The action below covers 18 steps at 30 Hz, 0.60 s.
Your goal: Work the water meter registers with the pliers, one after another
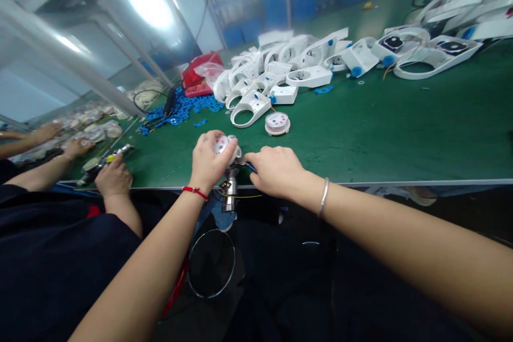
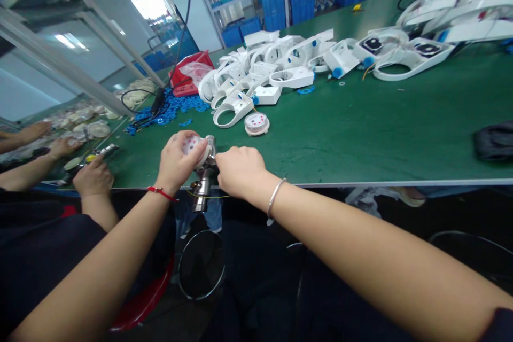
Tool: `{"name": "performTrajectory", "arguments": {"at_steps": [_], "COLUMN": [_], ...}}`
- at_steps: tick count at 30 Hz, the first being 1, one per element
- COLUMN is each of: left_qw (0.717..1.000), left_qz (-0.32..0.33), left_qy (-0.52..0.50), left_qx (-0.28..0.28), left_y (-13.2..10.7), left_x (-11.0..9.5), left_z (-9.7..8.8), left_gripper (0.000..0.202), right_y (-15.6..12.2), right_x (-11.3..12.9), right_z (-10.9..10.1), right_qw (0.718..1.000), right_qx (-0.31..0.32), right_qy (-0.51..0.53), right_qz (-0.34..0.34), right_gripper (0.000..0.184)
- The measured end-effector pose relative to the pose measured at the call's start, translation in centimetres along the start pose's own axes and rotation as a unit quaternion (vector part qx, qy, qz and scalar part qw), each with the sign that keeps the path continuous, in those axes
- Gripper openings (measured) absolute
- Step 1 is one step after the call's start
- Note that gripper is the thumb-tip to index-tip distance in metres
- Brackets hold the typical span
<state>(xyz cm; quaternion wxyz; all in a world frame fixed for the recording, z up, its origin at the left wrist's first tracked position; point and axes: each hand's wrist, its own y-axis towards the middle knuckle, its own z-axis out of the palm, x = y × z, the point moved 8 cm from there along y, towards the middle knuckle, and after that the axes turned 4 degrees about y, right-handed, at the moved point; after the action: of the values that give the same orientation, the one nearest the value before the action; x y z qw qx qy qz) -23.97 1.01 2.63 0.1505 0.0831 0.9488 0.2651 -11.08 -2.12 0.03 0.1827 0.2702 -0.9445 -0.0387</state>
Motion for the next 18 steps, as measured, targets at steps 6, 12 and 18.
{"name": "performTrajectory", "arguments": {"at_steps": [6,12,18], "left_qw": [0.997,0.992,0.977], "left_qz": [-0.066,-0.062,0.057], "left_qy": [-0.039,-0.104,-0.166], "left_qx": [-0.027,0.029,0.117], "left_y": [0.7,0.6,0.0], "left_x": [0.5,2.1,1.5], "left_z": [0.3,0.4,-0.1], "left_gripper": [0.043,0.048,0.051], "right_y": [1.4,1.4,0.5], "right_x": [-1.8,-1.2,0.2], "right_z": [0.5,0.1,-0.7], "right_qw": [0.996,0.999,0.999], "right_qx": [0.038,0.014,-0.025], "right_qy": [0.079,0.042,-0.008], "right_qz": [0.010,-0.010,-0.040], "right_gripper": [0.042,0.034,0.023]}}
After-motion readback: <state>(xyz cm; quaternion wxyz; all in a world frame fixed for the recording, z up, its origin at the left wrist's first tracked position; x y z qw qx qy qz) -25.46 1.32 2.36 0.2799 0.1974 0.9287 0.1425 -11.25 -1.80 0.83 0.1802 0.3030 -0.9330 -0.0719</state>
